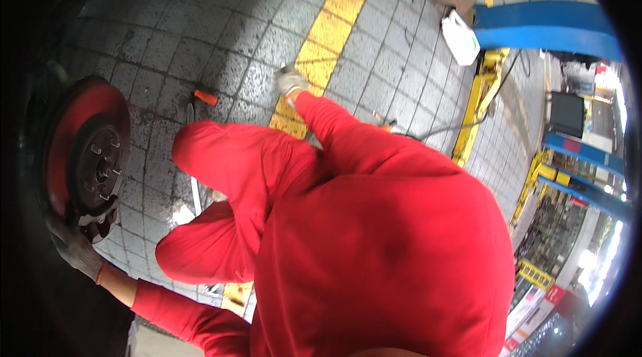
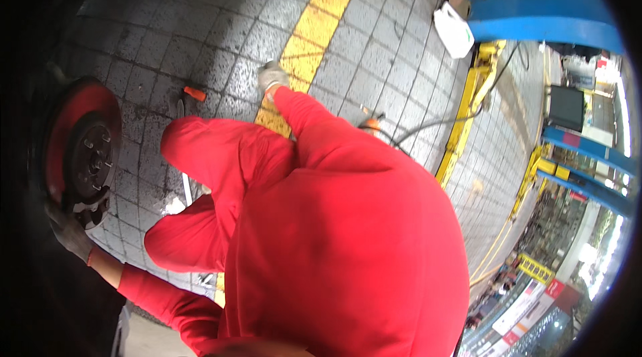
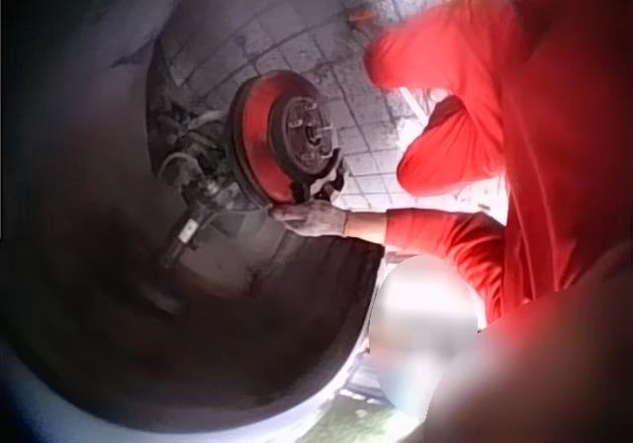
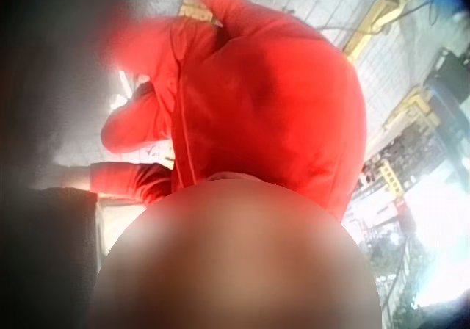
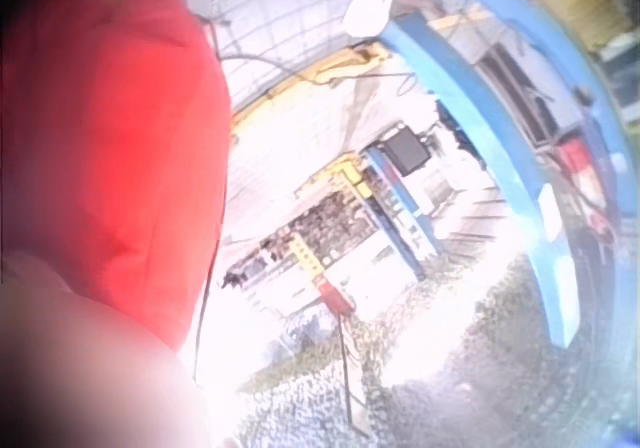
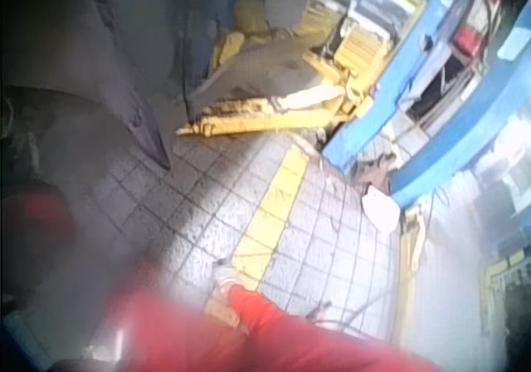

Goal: The person retrieves a bolt from a parts cart, walks to a car with its wheel removed, and tightens bolts in the wheel well using a manual tool and an impact wrench. The person then lifts and mounts the tire onto the hub.

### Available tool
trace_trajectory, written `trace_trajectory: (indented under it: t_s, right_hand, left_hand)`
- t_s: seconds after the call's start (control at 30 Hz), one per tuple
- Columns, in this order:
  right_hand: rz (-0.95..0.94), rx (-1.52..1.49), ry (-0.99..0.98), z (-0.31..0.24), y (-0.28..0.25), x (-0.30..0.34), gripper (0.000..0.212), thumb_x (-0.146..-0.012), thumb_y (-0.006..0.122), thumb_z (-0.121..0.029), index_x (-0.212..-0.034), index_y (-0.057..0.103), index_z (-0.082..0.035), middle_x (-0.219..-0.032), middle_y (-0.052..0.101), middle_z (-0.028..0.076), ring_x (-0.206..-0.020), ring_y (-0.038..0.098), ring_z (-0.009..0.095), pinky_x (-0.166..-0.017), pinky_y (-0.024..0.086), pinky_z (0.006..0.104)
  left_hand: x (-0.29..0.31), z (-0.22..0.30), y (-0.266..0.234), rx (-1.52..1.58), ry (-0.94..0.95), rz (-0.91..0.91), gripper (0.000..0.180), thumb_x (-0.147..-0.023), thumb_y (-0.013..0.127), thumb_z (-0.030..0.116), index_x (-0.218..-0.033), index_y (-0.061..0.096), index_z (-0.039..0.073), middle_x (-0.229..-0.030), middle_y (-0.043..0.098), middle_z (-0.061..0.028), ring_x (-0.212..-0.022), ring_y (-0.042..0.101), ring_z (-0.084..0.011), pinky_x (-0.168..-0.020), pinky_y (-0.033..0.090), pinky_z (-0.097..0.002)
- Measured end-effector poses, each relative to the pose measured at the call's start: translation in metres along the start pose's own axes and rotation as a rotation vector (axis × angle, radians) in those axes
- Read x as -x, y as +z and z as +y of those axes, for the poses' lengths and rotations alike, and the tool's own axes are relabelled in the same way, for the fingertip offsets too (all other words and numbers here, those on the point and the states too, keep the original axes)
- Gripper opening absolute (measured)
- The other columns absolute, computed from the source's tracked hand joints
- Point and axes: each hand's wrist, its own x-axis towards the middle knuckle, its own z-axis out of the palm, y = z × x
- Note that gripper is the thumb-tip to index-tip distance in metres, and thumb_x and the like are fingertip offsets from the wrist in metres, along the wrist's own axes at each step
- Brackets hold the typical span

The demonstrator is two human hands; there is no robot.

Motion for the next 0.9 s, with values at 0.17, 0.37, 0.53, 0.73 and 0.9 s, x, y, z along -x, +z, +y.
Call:
trace_trajectory:
  t_s: [0.17,0.37,0.53,0.73,0.9]
  right_hand:
    - [0.137,-0.111,0.446,0.108,-0.029,0.011,0.041,-0.105,0.057,-0.029,-0.137,0.071,-0.007,-0.140,0.072,0.026,-0.131,0.070,0.041,-0.107,0.056,0.0489]
    - [0.340,-0.206,0.465,0.210,-0.021,0.008,0.033,-0.099,0.064,-0.028,-0.121,0.077,-0.007,-0.120,0.079,0.023,-0.117,0.074,0.042,-0.099,0.057,0.0493]
    - [0.566,-0.216,0.677,0.291,-0.057,0.057,0.036,-0.103,0.058,-0.033,-0.114,0.078,-0.006,-0.110,0.080,0.021,-0.110,0.075,0.043,-0.096,0.057,0.0523]
    - [0.255,-0.204,0.448,0.311,-0.026,0.138,0.043,-0.103,0.060,-0.044,-0.121,0.078,-0.009,-0.119,0.077,0.026,-0.117,0.072,0.045,-0.100,0.056,0.0530]
    - [-0.465,-0.268,0.625,0.305,0.018,0.194,0.058,-0.104,0.055,-0.054,-0.125,0.078,-0.005,-0.126,0.078,0.022,-0.121,0.073,0.042,-0.105,0.055,0.0495]
  left_hand:
    - [-0.036,0.082,-0.057,0.686,-0.904,-0.114,0.064,-0.115,0.047,0.056,-0.148,0.068,0.005,-0.147,0.071,-0.0146,-0.136,0.068,-0.0268,-0.112,0.056,-0.0364]
    - [-0.041,0.087,-0.064,0.357,-0.843,-0.189,0.068,-0.114,0.035,0.065,-0.152,0.066,0.017,-0.146,0.071,-0.0146,-0.130,0.070,-0.0356,-0.105,0.058,-0.0467]
    - [-0.022,0.034,-0.039,-0.053,-0.203,-0.127,0.051,-0.114,0.050,0.040,-0.156,0.053,0.011,-0.135,0.072,-0.0191,-0.119,0.073,-0.0394,-0.096,0.059,-0.0493]
    - [-0.020,0.016,-0.027,-0.132,-0.065,-0.154,0.067,-0.105,0.054,0.045,-0.160,0.047,0.007,-0.134,0.070,-0.0229,-0.117,0.072,-0.0418,-0.096,0.058,-0.0502]
    - [-0.041,0.028,-0.034,-0.146,0.007,-0.178,0.082,-0.097,0.056,0.053,-0.161,0.043,0.005,-0.135,0.069,-0.0256,-0.117,0.071,-0.0436,-0.098,0.058,-0.0508]
